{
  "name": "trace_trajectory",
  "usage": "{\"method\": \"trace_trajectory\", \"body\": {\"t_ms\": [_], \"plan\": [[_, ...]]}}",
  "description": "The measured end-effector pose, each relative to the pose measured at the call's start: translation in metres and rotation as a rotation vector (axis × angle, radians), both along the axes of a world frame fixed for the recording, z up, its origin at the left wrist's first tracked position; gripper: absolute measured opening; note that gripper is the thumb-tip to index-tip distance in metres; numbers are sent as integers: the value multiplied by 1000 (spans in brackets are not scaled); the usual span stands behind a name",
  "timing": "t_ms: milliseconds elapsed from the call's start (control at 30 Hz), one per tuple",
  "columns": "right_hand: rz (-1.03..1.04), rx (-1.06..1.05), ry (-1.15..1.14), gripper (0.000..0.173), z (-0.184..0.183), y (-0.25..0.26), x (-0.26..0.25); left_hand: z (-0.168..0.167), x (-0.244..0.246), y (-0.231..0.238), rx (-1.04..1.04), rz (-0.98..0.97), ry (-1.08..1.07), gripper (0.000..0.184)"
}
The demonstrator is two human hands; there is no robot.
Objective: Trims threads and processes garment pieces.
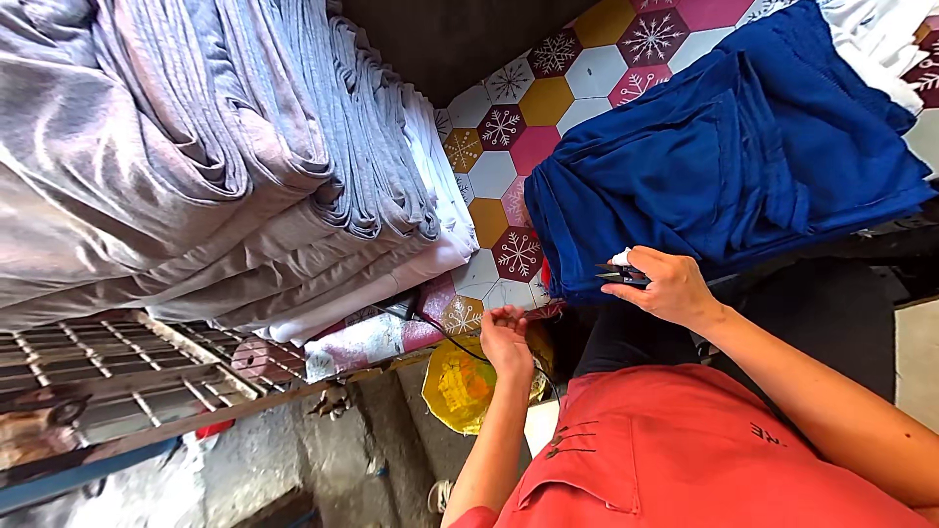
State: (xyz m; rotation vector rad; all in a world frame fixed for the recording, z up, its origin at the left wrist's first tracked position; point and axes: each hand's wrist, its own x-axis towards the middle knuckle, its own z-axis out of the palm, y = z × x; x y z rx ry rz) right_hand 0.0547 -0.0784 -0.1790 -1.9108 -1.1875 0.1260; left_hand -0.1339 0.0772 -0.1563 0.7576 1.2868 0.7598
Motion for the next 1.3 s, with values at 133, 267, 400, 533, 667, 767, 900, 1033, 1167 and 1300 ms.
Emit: {"method": "trace_trajectory", "body": {"t_ms": [133,267,400,533,667,767,900,1033,1167,1300], "plan": [[23,-4,100,45,1,-1,4,9,17,-35,87,-526,30,35],[38,60,39,37,2,-7,3,8,52,-52,22,-462,-55,10],[51,142,-199,40,-3,-11,-2,18,60,-51,-242,-312,-192,16],[49,165,-306,41,-6,-8,-8,29,59,-49,-330,-283,-219,19],[43,166,-323,39,-2,-4,-12,33,58,-50,-287,-296,-226,20],[37,173,-320,38,0,-3,-14,34,58,-52,-268,-295,-224,22],[24,183,-298,36,1,-3,-16,35,59,-53,-253,-299,-211,23],[-17,205,-311,32,2,-4,-18,35,58,-53,-260,-307,-218,23],[-108,236,-112,31,3,-8,-12,37,56,-52,-268,-288,-242,29],[-47,235,-99,49,0,-9,-12,39,54,-53,-269,-282,-266,33]]}}
